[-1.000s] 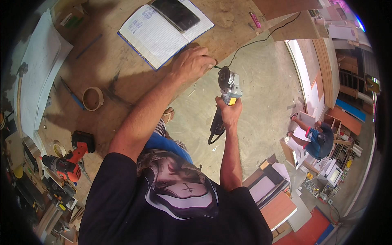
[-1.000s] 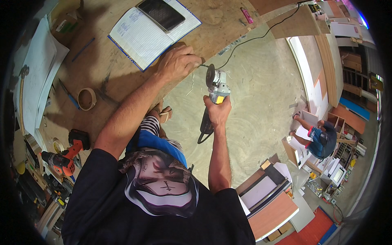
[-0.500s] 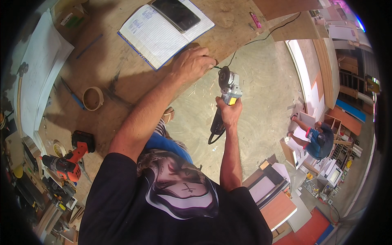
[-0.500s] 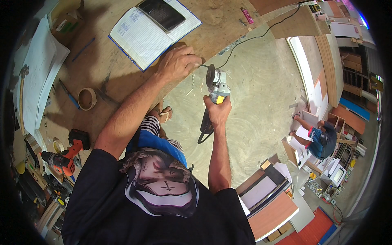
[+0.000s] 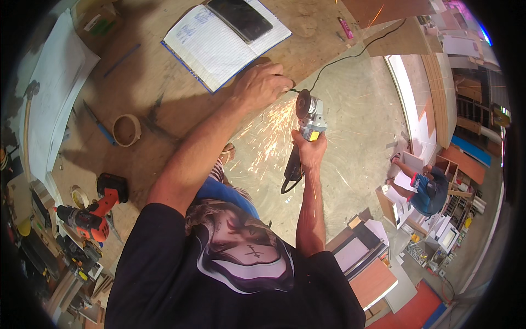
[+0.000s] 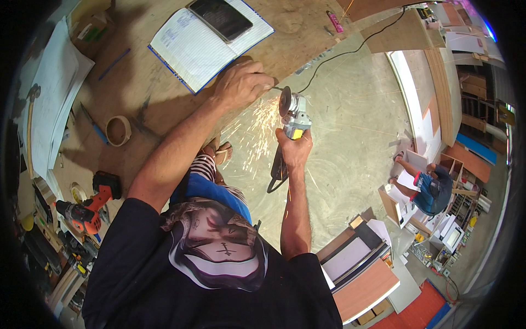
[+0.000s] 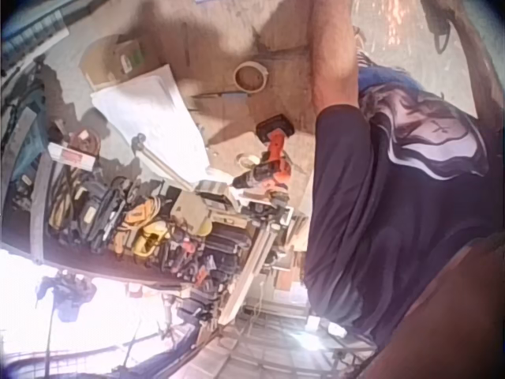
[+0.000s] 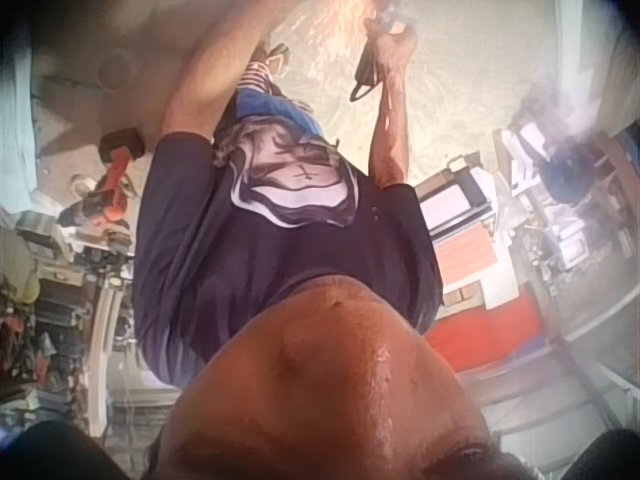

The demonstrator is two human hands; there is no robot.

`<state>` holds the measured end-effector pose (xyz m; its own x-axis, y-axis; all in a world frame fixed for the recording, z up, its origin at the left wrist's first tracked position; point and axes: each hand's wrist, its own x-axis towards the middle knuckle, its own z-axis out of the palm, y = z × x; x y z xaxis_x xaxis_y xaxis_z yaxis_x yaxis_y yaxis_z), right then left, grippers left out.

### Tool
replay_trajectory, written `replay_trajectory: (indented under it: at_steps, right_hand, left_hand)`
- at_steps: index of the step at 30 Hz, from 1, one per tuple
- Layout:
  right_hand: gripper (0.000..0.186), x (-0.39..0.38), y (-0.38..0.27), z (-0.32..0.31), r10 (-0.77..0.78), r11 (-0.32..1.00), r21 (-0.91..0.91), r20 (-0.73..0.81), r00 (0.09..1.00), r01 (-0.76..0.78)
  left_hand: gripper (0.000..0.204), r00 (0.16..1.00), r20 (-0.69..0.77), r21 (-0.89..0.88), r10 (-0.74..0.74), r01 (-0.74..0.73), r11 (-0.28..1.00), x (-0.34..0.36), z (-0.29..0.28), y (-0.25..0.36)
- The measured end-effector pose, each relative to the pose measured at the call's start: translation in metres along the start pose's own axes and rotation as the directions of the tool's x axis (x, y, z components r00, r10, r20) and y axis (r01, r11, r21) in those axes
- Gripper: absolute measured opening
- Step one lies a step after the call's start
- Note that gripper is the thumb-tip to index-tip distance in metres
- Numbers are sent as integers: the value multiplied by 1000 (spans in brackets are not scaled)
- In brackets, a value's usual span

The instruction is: The person uses a power drill to make a hole in a wooden cabinet, removes the drill bit, and uses an angle grinder to sharpen the tip of a metal bit against a workbench.

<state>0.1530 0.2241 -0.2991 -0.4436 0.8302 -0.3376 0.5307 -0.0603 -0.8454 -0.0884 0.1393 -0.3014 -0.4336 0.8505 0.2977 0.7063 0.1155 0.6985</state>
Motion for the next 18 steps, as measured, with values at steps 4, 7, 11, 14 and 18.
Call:
replay_trajectory:
  at_steps: [4, 7, 11, 14, 18]
  right_hand:
    - [41, 2, 10, -2, -33, 999, 9, 22, 999, 33]
    - [40, 4, 11, -2, -25, 999, -27, 5, 1000, 25]
    - [39, 0, -1, 2, 13, 997, 82, 20, 1000, -15]
    - [37, 4, 10, 5, -151, 946, 294, 29, 988, 136]
    - [35, 6, 12, -1, -51, 989, 140, 28, 998, 47]
  left_hand:
    - [12, 1000, -21, -20, 12, -13, 1000, -1, 0, -1]
    - [13, 999, -41, -39, 35, -36, 999, -1, 3, -3]
    - [12, 999, -21, -7, 40, -40, 999, -1, 2, -4]
    - [11, 999, -7, 40, 50, -49, 998, -1, 1, -2]
    - [8, 997, -40, 8, 65, -65, 998, -1, 3, -3]
